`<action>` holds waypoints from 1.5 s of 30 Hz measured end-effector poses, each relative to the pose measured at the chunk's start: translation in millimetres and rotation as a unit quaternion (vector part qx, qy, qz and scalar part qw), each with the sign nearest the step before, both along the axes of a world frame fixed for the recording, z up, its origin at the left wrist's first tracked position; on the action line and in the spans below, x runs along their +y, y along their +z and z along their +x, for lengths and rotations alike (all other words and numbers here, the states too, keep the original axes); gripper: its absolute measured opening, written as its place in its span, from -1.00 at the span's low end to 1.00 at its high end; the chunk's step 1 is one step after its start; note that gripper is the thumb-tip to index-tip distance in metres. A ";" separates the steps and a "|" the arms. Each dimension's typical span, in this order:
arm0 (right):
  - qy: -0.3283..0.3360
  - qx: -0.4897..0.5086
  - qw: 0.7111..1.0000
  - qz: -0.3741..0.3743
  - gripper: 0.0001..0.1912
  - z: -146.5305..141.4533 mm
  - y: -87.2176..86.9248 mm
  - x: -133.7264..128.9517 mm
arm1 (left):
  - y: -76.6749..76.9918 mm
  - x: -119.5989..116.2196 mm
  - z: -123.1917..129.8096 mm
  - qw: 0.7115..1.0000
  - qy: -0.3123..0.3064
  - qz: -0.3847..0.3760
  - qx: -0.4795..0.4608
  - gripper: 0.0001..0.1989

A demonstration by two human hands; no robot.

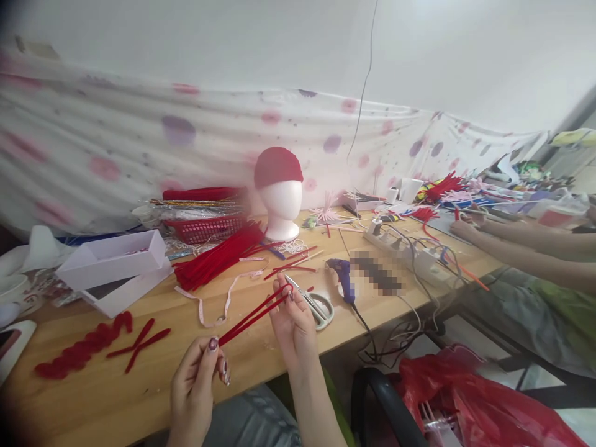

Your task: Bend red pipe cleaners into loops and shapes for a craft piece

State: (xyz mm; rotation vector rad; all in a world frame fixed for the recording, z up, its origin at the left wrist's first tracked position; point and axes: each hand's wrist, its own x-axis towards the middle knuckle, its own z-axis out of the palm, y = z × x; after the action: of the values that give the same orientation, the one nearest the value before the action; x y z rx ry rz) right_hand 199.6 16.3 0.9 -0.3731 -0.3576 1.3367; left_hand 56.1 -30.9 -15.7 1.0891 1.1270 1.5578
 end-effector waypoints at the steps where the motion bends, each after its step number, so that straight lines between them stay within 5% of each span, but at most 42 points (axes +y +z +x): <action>1: 0.004 0.005 1.000 0.002 -0.77 -0.9 1.2 -0.1 | 1.7 -2.7 3.0 1.000 0.009 0.004 -0.006 -0.60; 21: -0.013 -0.098 0.995 0.033 -0.76 9.0 -11.0 8.8 | -1.8 -5.3 7.0 0.999 -0.033 -0.029 -0.029 -0.60; 30: -0.001 -0.081 0.997 0.001 -0.67 4.3 -3.3 8.8 | -16.7 5.6 -4.2 0.997 -0.069 -0.025 0.004 -0.58; 45: -0.059 -0.221 0.973 0.000 -0.64 4.3 0.0 8.6 | -4.0 2.4 0.0 0.999 0.015 -0.031 -0.002 -0.59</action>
State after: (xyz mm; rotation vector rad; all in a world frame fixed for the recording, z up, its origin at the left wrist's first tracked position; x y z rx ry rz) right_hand 203.9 24.9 1.0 -0.6857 -0.6949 1.1296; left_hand 56.1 -28.5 -19.7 1.0307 1.1864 1.5378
